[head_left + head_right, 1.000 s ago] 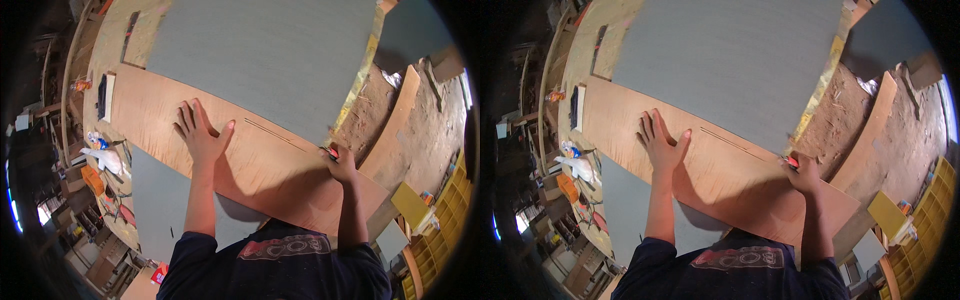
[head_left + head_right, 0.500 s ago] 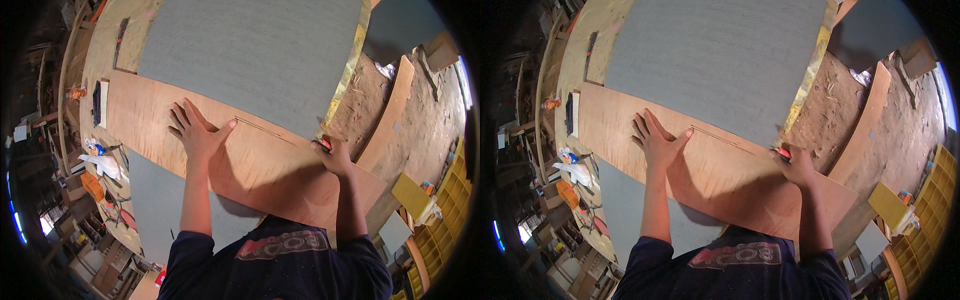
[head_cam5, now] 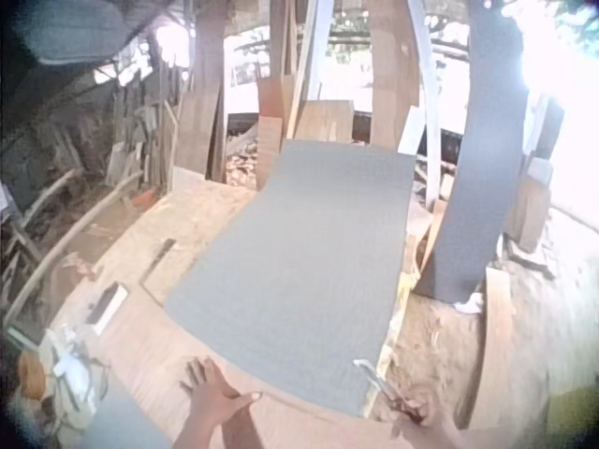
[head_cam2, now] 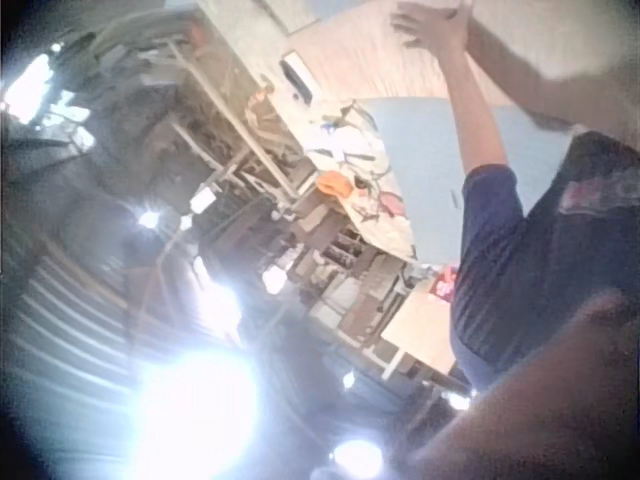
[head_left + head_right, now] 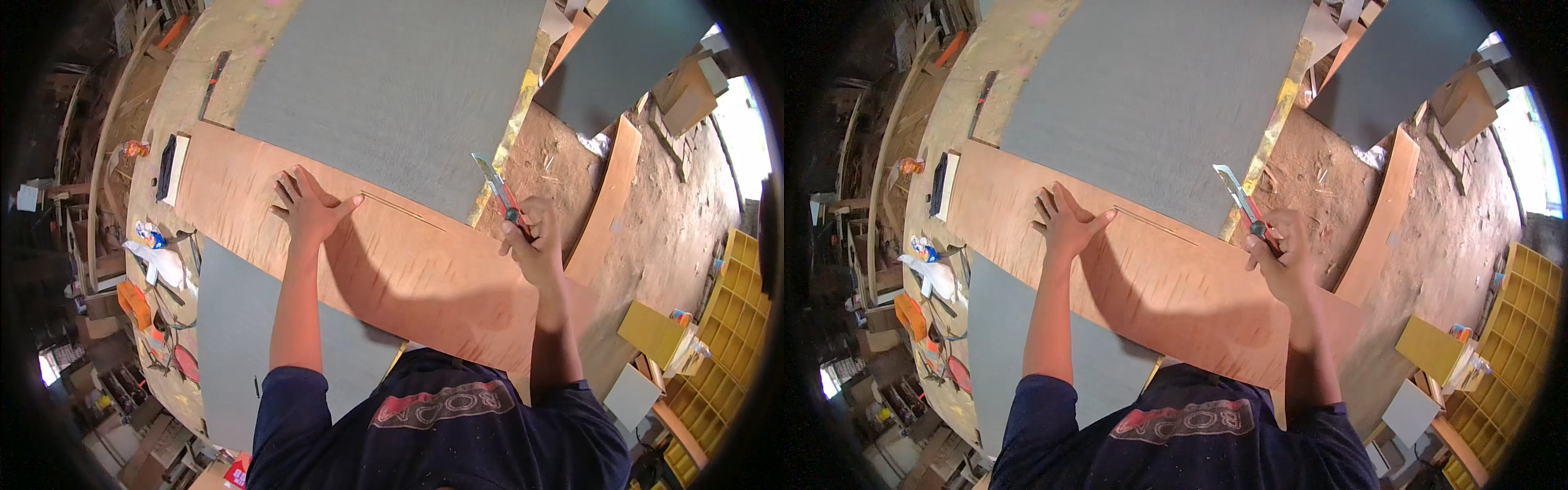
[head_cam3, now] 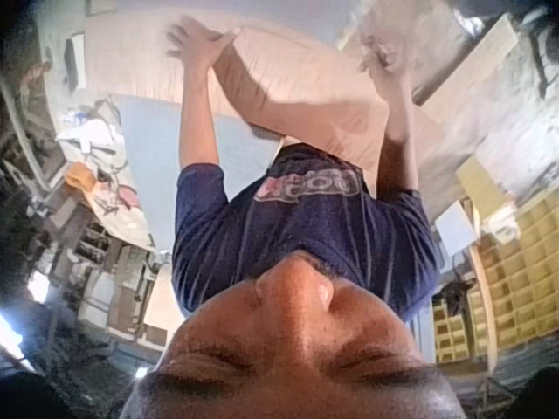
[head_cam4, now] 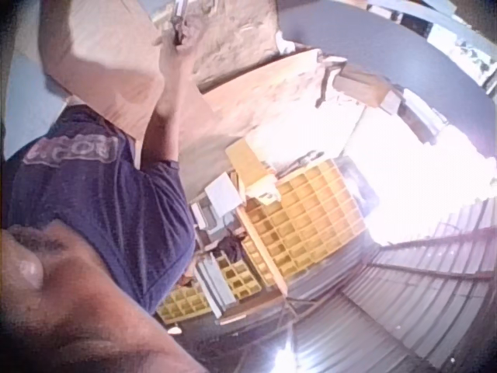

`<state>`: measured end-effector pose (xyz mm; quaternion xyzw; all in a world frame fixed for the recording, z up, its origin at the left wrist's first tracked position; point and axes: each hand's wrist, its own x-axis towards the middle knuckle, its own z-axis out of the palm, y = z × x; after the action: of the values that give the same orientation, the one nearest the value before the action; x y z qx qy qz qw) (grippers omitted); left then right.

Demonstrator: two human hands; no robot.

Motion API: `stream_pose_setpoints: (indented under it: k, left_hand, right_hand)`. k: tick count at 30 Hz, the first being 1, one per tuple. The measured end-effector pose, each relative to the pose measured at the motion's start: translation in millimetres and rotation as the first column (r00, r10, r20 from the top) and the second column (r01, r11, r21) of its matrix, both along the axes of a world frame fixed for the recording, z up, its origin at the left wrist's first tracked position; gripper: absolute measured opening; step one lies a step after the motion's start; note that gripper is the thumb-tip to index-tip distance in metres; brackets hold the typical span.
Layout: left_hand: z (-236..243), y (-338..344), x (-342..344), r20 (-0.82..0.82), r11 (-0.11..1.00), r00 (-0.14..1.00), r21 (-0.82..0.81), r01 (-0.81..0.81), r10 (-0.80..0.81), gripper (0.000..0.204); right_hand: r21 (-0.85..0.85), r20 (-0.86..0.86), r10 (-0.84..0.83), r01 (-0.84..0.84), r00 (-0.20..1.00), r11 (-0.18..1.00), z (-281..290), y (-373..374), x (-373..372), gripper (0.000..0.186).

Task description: The person measures a gray laminate sheet using a tape measure and cuts it with a utility knife to fit a wooden board, then checks the fit by placing the cut piece over the board.

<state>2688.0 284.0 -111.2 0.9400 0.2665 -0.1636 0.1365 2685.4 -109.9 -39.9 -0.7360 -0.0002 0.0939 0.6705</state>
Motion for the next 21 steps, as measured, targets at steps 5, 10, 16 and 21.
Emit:
stream_pose_setpoints:
  k: [5, 10, 16, 21]
  left_hand:
    - [3, 1, -3, 0.034, 1.000, 0.999, -0.006, -0.009, 0.009, 0.157]
    - [11, -1, -5, 0.061, 0.999, 0.998, -0.044, 0.001, 0.001, 0.155]
    - [12, -2, -8, 0.082, 0.998, 0.997, -0.067, 0.004, 0.002, 0.152]
    - [7, -1, -12, 0.112, 0.999, 0.994, -0.044, -0.007, 0.012, 0.154]
  right_hand:
    - [0.020, -0.025, 0.024, -0.023, 0.999, 1.000, 21, -4, -18, 0.030]
    - [0.022, -0.075, 0.038, -0.036, 0.996, 0.999, 47, -11, -34, 0.025]
    - [-0.089, 0.075, -0.033, 0.040, 0.997, 0.995, 73, -20, -56, 0.012]
    - [-0.070, 0.101, -0.034, 0.042, 0.994, 0.997, 88, -29, -74, 0.016]
